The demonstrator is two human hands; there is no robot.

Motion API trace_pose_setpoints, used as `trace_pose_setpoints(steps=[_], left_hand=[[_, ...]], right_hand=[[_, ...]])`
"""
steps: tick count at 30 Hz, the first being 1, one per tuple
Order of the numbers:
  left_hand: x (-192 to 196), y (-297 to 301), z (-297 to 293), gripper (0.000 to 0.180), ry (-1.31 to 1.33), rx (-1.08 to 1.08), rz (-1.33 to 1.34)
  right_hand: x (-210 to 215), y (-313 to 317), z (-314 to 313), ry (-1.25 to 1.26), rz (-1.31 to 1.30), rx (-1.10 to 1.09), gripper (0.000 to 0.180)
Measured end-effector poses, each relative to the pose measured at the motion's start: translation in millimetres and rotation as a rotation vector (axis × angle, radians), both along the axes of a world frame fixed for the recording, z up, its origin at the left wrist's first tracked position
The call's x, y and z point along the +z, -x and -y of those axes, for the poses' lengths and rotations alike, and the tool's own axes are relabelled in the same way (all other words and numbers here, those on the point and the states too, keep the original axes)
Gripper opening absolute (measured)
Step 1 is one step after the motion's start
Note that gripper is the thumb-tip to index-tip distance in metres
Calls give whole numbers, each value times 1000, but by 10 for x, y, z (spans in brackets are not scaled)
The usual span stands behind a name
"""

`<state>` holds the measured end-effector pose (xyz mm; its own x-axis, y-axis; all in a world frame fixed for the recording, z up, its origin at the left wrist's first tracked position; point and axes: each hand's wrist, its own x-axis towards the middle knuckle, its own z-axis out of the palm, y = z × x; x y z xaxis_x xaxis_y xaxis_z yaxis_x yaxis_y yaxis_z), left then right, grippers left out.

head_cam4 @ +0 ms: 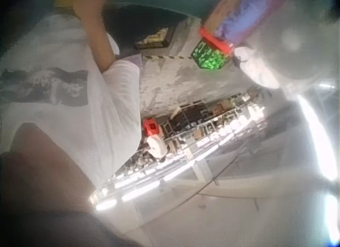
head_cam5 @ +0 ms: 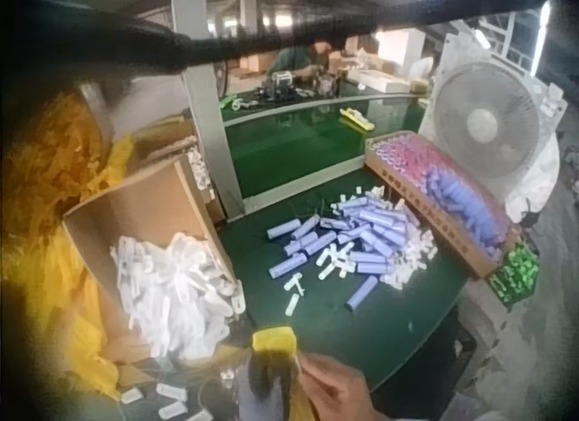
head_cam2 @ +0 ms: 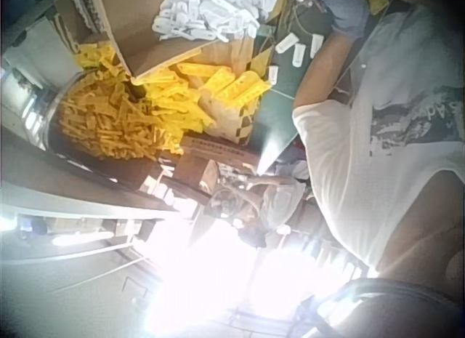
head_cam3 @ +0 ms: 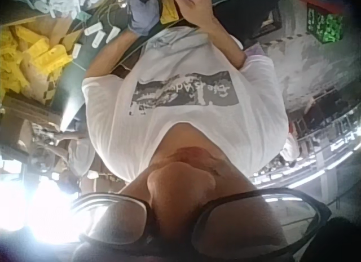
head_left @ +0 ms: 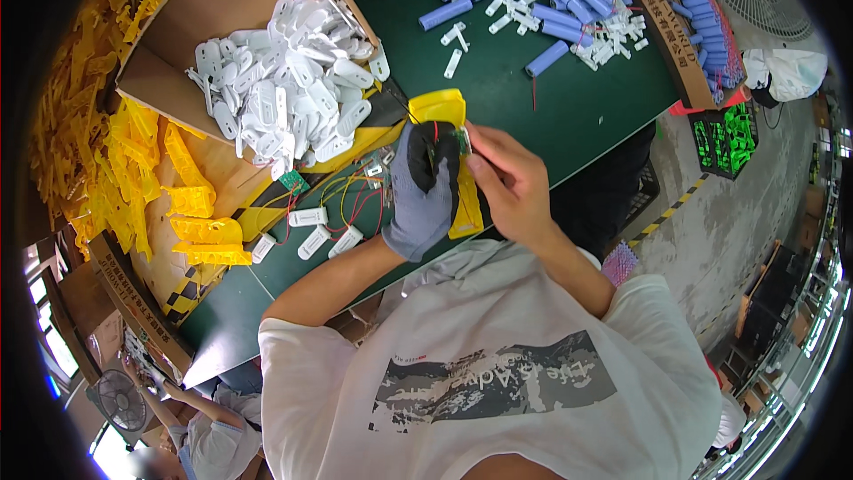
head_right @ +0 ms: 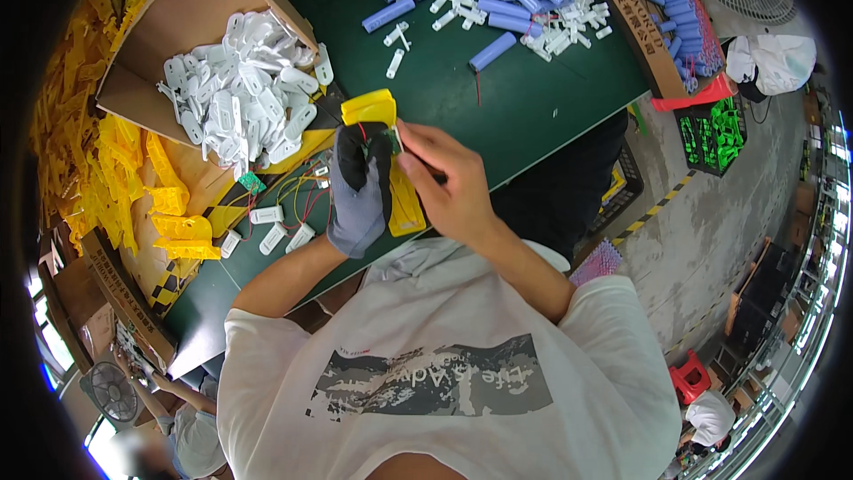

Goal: Assembling the internal components and batteries into yellow plastic flashlight housings.

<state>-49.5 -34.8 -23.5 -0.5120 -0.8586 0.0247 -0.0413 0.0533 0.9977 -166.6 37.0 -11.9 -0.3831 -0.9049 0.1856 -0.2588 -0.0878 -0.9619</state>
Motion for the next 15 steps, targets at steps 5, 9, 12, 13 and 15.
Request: trace_pose_setpoints(steps=[5, 9, 12, 13, 15], left_hand=[[-9, -10, 116, 21, 216, -17, 55], [21, -42, 11, 25, 292, 96, -33], [-163, -149, -23, 31, 360, 118, 3], [-204, -168, 3, 33, 440, 113, 88], [-57, -62, 59, 38, 156, 128, 34]], right_hand=[[12, -28, 51, 18, -29, -7, 31], [152, -33, 54, 154, -136, -24, 32], [55, 23, 74, 179, -118, 51, 31], [30, 67, 60, 147, -70, 99, 34], [67, 111, 94, 144, -5, 96, 37]])
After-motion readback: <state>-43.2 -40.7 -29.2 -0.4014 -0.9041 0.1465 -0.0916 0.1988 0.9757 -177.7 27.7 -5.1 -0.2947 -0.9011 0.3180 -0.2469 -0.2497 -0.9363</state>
